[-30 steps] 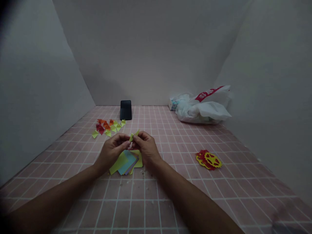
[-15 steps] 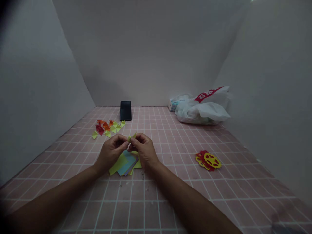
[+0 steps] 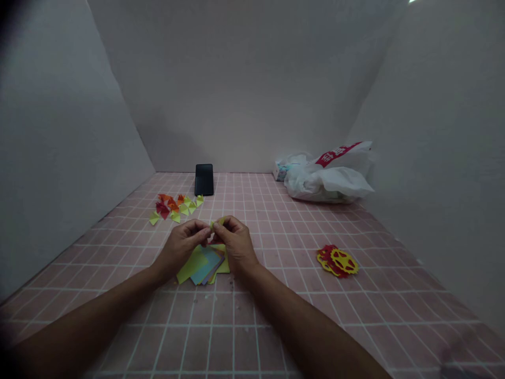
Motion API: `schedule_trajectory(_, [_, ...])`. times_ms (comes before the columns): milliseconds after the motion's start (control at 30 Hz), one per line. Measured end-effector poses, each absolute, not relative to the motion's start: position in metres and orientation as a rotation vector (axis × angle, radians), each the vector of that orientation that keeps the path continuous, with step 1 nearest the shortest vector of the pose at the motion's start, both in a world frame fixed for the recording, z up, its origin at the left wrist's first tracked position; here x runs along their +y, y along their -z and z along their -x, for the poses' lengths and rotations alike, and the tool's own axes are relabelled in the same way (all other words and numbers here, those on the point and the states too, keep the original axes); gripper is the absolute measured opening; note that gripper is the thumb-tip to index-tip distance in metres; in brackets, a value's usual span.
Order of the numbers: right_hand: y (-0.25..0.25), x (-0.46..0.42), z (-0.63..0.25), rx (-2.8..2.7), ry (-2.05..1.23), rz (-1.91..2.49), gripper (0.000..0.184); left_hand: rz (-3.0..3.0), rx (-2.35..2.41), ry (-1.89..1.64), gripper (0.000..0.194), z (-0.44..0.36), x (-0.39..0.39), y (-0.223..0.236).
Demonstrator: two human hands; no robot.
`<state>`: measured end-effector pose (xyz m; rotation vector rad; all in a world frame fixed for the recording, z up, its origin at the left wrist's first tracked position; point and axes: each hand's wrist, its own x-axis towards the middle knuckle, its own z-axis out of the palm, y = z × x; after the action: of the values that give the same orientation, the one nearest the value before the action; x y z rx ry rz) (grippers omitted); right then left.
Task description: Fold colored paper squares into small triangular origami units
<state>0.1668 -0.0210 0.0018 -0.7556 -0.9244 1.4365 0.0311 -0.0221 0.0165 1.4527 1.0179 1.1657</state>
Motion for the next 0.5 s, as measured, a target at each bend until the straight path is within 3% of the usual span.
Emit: schedule_trajectory(500, [-0.0045, -0.0197, -0.1718, -1.079, -1.337, 0.937, 0.018, -1.497, 0.981, -0.962, 0.026, -0.0258, -0.0179, -0.0172])
